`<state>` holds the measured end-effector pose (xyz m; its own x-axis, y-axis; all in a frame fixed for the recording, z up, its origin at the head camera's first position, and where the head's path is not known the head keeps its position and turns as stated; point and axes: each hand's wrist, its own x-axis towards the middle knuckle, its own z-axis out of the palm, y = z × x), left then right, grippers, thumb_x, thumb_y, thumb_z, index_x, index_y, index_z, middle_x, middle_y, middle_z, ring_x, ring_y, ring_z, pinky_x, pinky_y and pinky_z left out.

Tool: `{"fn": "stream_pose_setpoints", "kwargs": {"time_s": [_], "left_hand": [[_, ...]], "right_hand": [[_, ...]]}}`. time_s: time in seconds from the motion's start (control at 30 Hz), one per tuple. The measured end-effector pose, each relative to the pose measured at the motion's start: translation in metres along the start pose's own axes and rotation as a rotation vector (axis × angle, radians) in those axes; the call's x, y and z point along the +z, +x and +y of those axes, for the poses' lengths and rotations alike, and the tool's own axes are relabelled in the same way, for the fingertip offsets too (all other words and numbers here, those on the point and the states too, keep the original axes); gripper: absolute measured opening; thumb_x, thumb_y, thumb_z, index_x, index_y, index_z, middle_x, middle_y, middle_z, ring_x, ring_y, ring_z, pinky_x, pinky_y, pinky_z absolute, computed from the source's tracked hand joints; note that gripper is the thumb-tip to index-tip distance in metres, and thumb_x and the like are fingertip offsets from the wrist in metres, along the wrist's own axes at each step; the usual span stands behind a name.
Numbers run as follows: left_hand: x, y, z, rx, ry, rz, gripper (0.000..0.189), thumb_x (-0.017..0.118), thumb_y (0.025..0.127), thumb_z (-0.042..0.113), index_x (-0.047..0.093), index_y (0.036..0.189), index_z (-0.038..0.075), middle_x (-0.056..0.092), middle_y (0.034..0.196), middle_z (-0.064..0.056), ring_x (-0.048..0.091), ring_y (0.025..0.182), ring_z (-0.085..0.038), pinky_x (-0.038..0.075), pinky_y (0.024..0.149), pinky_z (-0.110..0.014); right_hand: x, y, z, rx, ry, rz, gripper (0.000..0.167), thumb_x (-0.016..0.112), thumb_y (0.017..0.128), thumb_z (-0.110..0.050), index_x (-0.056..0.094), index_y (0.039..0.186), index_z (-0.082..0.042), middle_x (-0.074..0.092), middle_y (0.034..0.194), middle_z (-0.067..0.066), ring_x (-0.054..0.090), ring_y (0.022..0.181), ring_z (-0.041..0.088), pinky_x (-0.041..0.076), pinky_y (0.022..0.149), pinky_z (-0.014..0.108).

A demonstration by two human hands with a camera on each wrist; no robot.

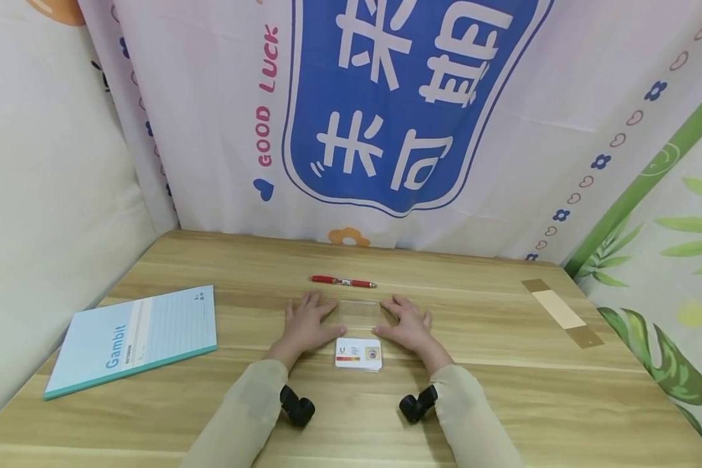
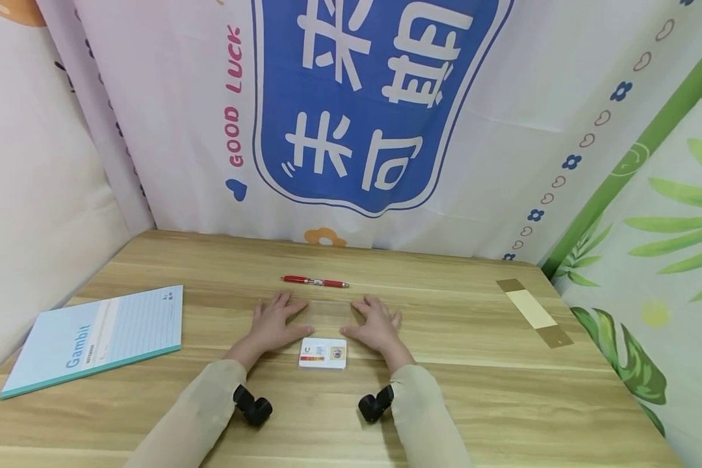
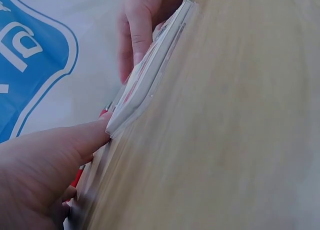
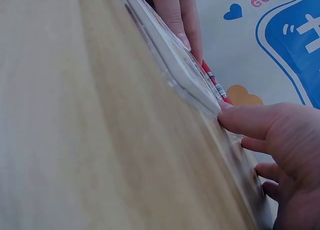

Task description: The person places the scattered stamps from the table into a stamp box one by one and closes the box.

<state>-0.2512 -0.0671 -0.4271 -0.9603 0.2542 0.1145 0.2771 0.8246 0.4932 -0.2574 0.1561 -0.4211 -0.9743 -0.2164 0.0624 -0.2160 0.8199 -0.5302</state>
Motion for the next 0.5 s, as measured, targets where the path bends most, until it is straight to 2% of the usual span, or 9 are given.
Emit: {"fn": "stream_pose_setpoints", "kwargs": {"time_s": [0.33, 0.5], "left_hand": [[-0.0005, -0.0011, 0.0006, 0.000, -0.008, 0.007, 0.058, 0.057, 0.076, 0.049, 0.049, 0.124, 0.017, 0.023, 0.137, -0.020, 0.011, 0.125, -0.037, -0.002, 0.094, -0.057], [-0.0018, -0.0045, -0.0008, 0.012, -0.060, 0.031, 0.057, 0.058, 0.076, 0.048, 0.050, 0.123, 0.018, 0.023, 0.137, -0.019, 0.011, 0.125, -0.037, -0.002, 0.095, -0.056]], "right_hand": [[-0.0005, 0.0000, -0.0015, 0.004, 0.029, 0.012, 0.060, 0.068, 0.069, -0.039, 0.050, 0.122, -0.016, 0.030, 0.135, 0.012, 0.019, 0.123, 0.033, -0.009, 0.091, 0.058], [-0.0027, -0.0031, -0.0044, 0.015, 0.103, 0.012, 0.062, 0.068, 0.069, -0.038, 0.048, 0.123, -0.016, 0.031, 0.135, 0.010, 0.021, 0.123, 0.032, -0.009, 0.091, 0.058]]}}
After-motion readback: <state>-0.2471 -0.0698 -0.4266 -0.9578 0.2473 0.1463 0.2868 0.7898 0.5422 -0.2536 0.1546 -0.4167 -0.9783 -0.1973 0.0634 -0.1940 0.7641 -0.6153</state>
